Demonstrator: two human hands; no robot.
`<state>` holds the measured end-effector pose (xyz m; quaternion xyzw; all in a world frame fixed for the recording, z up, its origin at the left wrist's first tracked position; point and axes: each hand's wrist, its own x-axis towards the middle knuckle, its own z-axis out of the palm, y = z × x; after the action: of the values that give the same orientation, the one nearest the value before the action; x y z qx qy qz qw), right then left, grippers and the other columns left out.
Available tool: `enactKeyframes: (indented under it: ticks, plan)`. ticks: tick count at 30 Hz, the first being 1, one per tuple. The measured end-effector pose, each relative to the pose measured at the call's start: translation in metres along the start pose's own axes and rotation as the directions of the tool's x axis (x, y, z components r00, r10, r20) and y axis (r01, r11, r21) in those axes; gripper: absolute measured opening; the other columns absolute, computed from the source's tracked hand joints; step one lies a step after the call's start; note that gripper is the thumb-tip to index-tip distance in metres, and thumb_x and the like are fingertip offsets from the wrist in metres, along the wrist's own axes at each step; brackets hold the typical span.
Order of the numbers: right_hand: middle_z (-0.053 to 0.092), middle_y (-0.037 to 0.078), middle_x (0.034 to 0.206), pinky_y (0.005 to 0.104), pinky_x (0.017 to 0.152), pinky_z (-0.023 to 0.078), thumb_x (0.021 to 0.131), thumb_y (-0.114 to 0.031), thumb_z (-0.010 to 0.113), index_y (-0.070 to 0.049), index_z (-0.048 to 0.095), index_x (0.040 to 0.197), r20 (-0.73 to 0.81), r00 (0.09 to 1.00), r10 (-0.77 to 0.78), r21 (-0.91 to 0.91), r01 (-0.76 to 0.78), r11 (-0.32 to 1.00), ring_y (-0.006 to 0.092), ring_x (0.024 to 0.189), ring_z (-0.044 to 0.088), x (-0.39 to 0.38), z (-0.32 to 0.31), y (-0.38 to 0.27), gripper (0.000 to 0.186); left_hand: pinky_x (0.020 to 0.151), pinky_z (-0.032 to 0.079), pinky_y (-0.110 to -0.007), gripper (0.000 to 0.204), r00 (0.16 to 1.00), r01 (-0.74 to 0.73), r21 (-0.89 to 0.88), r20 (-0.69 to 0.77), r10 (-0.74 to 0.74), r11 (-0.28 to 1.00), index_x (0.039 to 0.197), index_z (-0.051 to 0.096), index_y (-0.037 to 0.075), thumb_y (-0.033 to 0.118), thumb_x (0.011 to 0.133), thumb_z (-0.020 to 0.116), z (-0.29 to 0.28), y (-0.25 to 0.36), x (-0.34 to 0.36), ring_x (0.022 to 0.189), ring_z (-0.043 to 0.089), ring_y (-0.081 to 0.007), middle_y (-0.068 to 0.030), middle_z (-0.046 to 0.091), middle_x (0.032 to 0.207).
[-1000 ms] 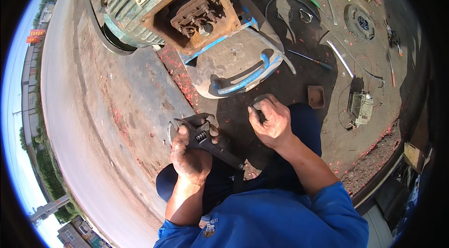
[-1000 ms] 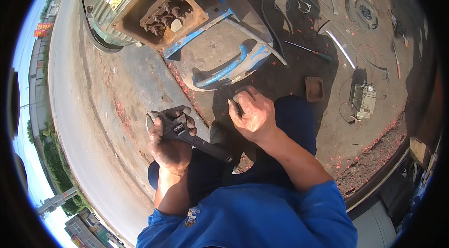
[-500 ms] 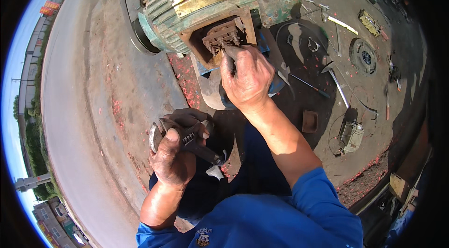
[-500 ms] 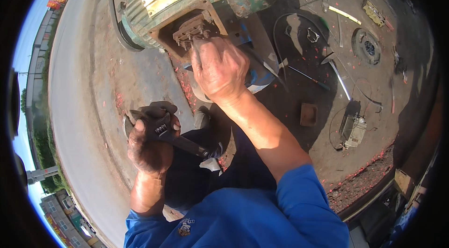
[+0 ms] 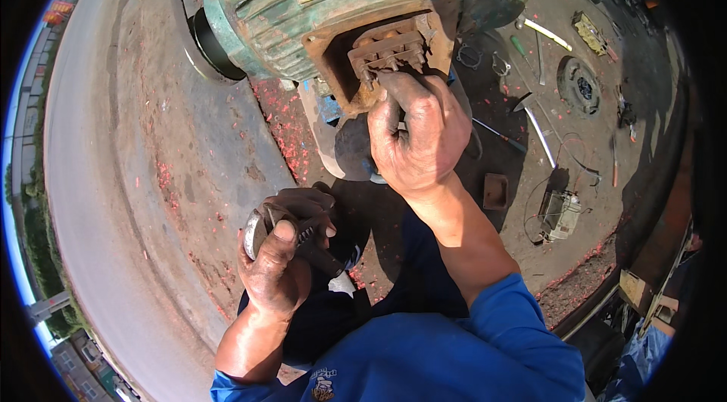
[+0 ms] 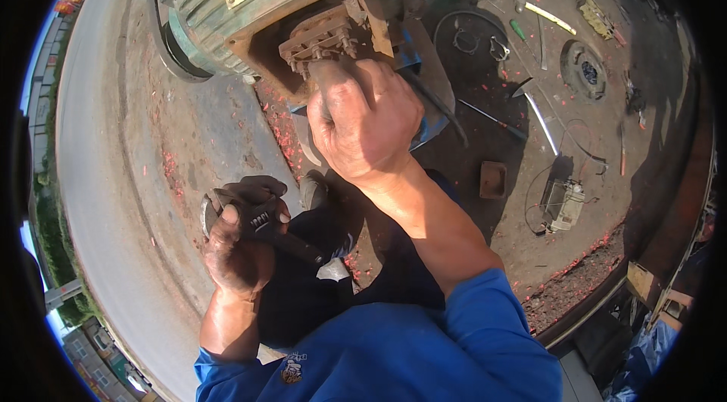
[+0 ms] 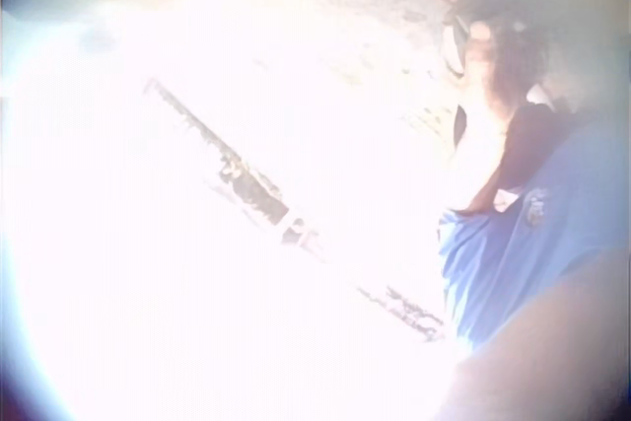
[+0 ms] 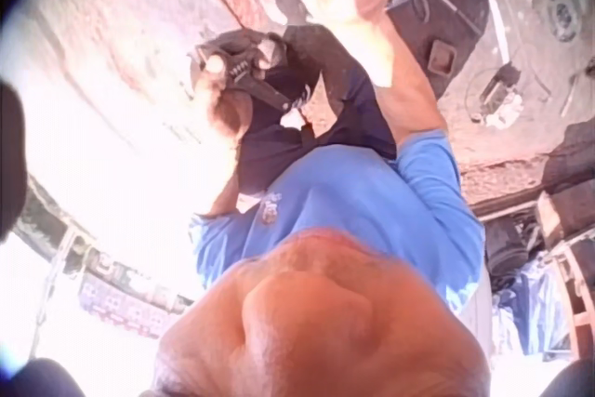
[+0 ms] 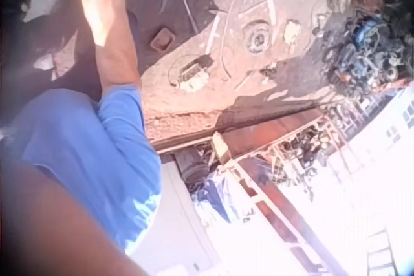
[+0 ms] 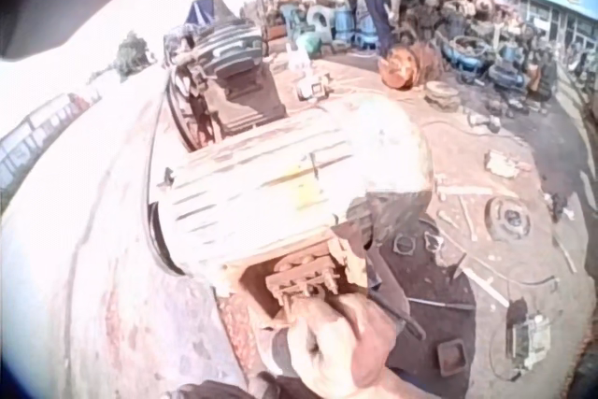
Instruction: The person uses an adjustable wrench to loosen and tighten bolts on a motor terminal box. They repeatedly adjust the wrench, reposition their hands, and work on the same fasteners. The person briefly walks away and returns to continue the task.
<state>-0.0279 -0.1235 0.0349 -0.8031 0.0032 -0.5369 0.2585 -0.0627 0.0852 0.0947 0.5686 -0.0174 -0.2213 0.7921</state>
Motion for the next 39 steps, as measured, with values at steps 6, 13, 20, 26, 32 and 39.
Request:
enactKeyframes:
  ticks: [6, 13, 20, 26, 32, 39]
  plan:
    - [0.054, 0.008, 0.075, 0.0392, 0.054, 0.049, 0.065, -0.002, 0.075, -0.009, 0.064, 0.101, 0.116, 0.993, 0.012, -0.059, -0.005, 0.998, 0.0287, 0.065, 0.059, 0.007, -0.010, -0.006, 0.038, 0.070, 0.050, -0.033, 0.051, 1.000, 0.016, -0.020, 0.003, -0.016, 1.000, 0.106, 0.064, -0.007, 0.041, 0.088, 0.072, 0.001, 0.001, -0.006, 0.082, 0.065, -0.0234, -0.0208, 0.067, 0.105]
    - [0.062, 0.016, 0.090, 0.0417, 0.066, 0.051, 0.075, 0.003, 0.067, -0.003, 0.063, 0.104, 0.217, 0.958, 0.188, 0.223, -0.236, 0.946, 0.0364, 0.076, 0.062, -0.017, -0.050, -0.024, 0.030, 0.074, 0.050, -0.037, 0.053, 0.991, 0.102, -0.041, -0.082, -0.105, 0.994, 0.112, 0.062, -0.002, 0.046, 0.091, 0.065, 0.018, -0.002, -0.008, 0.088, 0.064, -0.0279, -0.0181, 0.066, 0.110]
    - [0.047, 0.034, 0.132, 0.0490, 0.091, 0.052, 0.080, -0.004, 0.071, 0.006, 0.026, 0.149, 0.735, 0.622, 0.271, 0.210, -0.588, 0.782, 0.0491, 0.111, 0.058, -0.052, -0.104, -0.090, 0.084, 0.094, 0.049, -0.038, 0.047, 0.996, 0.061, -0.091, -0.062, -0.067, 0.994, 0.123, 0.054, 0.001, 0.038, 0.096, 0.066, 0.067, -0.003, -0.004, 0.104, 0.058, -0.0202, -0.0119, 0.061, 0.114]
    - [0.067, 0.016, 0.078, 0.0386, 0.061, 0.054, 0.097, -0.010, 0.061, 0.003, 0.049, 0.120, 0.654, 0.545, 0.526, 0.172, -0.783, 0.598, 0.0311, 0.066, 0.069, -0.013, -0.125, -0.063, 0.029, 0.095, 0.046, -0.033, 0.051, 0.919, -0.029, 0.194, 0.391, -0.051, 0.981, 0.124, 0.059, -0.002, 0.043, 0.100, 0.061, 0.083, -0.009, 0.031, 0.106, 0.056, -0.0169, -0.0110, 0.064, 0.113]
    - [0.066, 0.007, 0.078, 0.0276, 0.049, 0.052, 0.101, -0.016, 0.056, 0.002, 0.054, 0.115, 0.728, 0.208, 0.653, 0.089, -0.973, 0.211, 0.0124, 0.057, 0.064, 0.001, -0.108, -0.047, 0.023, 0.072, 0.049, -0.031, 0.035, 0.932, 0.183, 0.001, 0.319, -0.174, 0.983, 0.121, 0.061, -0.002, 0.027, 0.101, 0.058, 0.090, -0.027, 0.072, 0.084, 0.060, -0.0172, -0.0102, 0.066, 0.101]
    - [0.062, 0.005, 0.077, 0.0253, 0.043, 0.049, 0.102, -0.011, 0.051, -0.003, 0.046, 0.127, 0.697, 0.333, 0.635, 0.178, -0.938, 0.297, 0.0105, 0.054, 0.061, 0.006, -0.089, -0.045, 0.027, 0.040, 0.038, -0.022, 0.027, 0.946, 0.236, -0.210, 0.271, -0.176, 0.949, 0.116, 0.063, -0.003, 0.018, 0.099, 0.060, 0.087, -0.025, 0.083, 0.052, 0.050, -0.0101, -0.0068, 0.065, 0.081]
